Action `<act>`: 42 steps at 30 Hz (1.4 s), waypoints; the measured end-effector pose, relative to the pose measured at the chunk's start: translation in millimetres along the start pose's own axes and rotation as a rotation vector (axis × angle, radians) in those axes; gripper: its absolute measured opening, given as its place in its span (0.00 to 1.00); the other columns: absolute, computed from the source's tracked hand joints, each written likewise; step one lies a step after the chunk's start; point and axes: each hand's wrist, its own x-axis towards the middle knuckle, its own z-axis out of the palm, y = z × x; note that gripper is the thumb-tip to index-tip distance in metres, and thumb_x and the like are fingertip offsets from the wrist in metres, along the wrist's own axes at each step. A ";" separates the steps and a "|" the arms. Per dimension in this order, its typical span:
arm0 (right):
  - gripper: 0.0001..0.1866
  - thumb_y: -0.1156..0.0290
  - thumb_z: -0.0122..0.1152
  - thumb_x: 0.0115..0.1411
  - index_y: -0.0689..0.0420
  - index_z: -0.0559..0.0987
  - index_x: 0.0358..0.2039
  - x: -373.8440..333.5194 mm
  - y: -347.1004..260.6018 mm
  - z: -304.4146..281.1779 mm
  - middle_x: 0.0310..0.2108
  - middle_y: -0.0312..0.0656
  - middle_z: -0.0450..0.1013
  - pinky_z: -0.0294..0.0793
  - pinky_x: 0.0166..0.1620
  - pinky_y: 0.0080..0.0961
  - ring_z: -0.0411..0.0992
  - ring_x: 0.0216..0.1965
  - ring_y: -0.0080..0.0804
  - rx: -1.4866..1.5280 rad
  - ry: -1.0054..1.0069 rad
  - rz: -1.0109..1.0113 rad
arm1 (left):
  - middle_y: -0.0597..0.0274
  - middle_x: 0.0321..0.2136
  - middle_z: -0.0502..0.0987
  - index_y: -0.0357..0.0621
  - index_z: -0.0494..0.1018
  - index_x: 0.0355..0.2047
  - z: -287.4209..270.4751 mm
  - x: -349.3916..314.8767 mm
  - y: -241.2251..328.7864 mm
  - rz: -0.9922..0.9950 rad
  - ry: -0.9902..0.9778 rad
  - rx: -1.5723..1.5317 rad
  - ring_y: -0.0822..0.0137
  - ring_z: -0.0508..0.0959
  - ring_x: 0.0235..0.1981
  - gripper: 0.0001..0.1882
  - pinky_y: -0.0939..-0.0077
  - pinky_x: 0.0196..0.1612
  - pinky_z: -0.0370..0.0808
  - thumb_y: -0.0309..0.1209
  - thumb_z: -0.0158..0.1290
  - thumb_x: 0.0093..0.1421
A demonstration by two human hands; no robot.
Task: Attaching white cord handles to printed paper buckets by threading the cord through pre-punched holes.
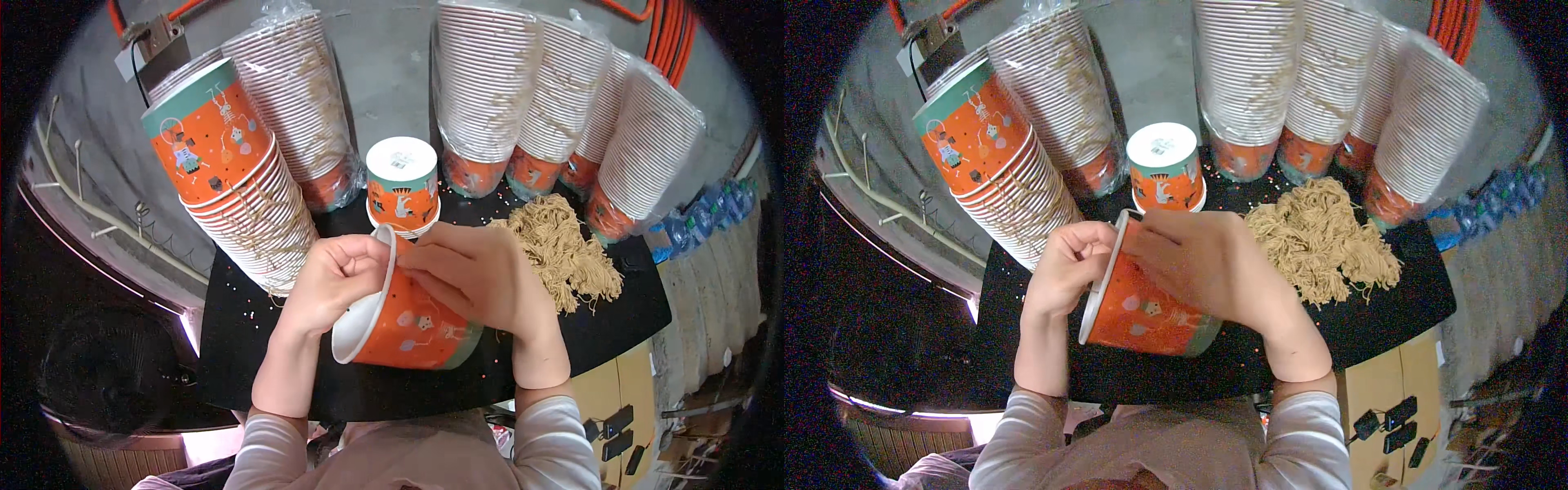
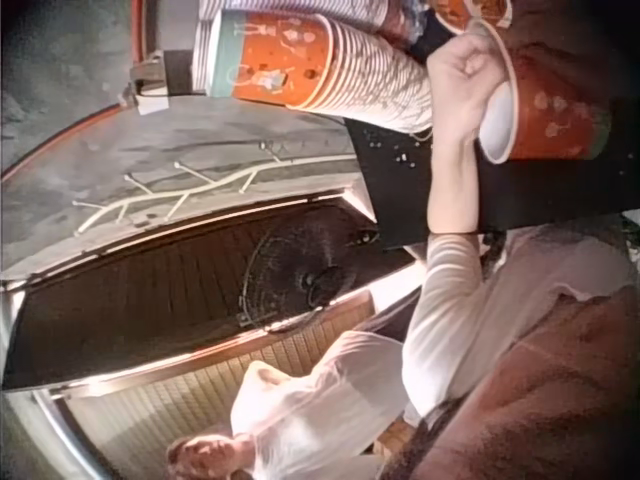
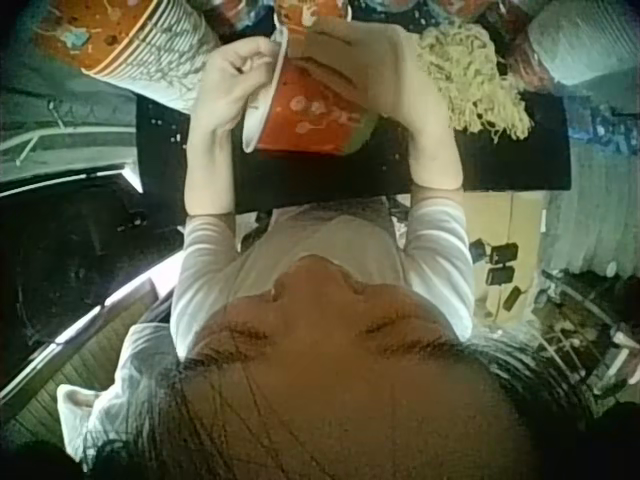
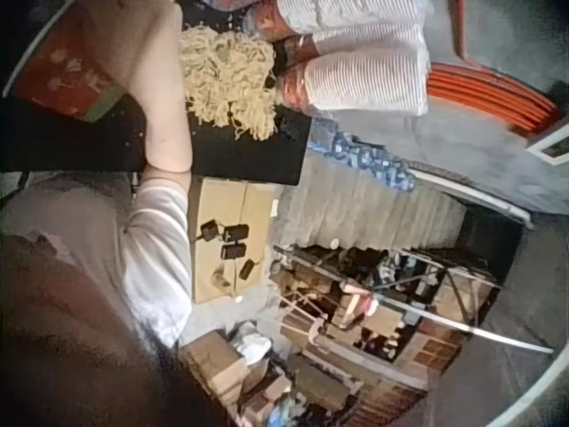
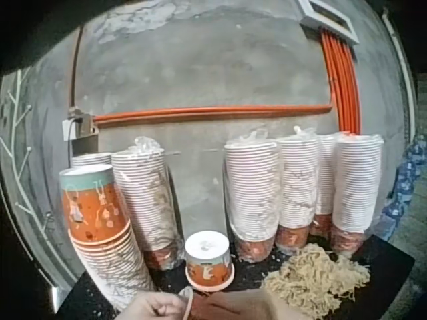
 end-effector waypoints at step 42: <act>0.07 0.76 0.68 0.57 0.61 0.78 0.33 15.6 5.7 24.9 0.33 0.40 0.71 0.73 0.37 0.23 0.73 0.32 0.28 0.532 0.144 0.216 | 0.54 0.35 0.85 0.29 0.80 0.41 20.9 -4.7 -4.5 0.292 0.366 0.226 0.76 0.83 0.32 0.07 0.86 0.35 0.78 0.18 0.60 0.63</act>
